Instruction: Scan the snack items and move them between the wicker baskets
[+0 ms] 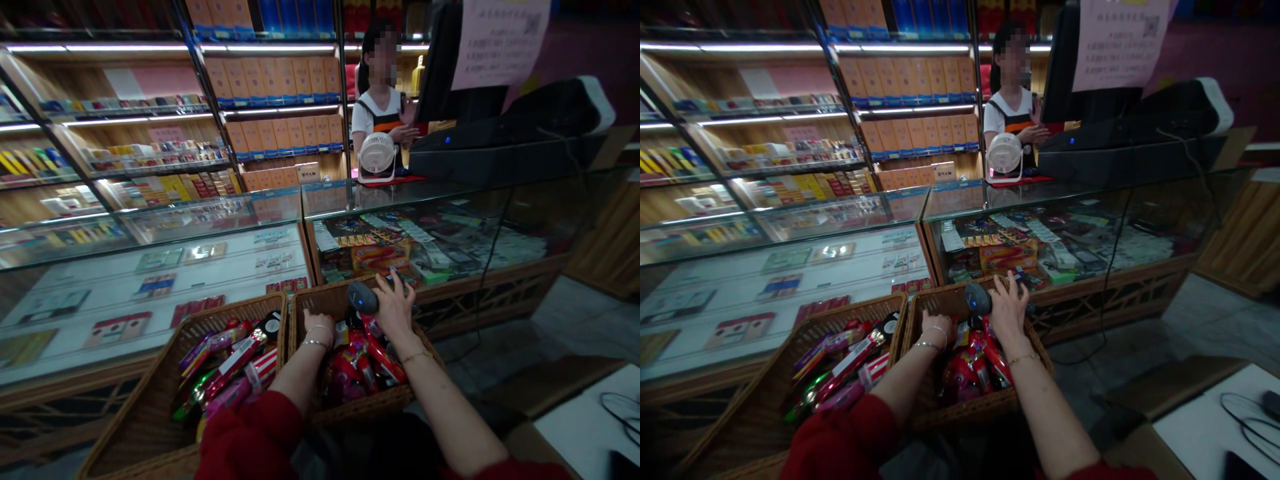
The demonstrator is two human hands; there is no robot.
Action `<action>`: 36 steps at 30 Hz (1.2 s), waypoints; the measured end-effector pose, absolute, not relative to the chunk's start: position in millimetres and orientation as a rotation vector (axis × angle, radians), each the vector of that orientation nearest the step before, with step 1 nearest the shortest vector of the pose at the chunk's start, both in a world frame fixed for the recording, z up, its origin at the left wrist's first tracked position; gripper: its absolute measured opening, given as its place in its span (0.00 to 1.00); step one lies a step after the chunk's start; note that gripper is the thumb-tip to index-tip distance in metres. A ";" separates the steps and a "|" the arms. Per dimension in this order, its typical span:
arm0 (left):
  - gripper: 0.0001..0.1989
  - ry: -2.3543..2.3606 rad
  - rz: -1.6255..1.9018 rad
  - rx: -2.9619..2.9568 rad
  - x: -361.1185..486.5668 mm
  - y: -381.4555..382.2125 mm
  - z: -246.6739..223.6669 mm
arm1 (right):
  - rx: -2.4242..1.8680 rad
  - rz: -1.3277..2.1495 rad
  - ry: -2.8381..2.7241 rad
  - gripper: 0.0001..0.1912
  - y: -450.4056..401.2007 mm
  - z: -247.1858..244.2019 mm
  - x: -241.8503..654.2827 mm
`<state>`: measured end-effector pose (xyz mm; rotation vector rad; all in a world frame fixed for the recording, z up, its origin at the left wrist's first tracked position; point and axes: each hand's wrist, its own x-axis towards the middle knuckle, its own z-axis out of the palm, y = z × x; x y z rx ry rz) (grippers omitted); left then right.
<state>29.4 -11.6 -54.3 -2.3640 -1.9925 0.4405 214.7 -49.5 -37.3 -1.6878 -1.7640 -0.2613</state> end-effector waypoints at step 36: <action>0.15 -1.642 -0.445 -2.160 -50.5 -48.4 -0.3 | -1.625 -0.298 -1.704 0.16 -55.1 -37.3 207.1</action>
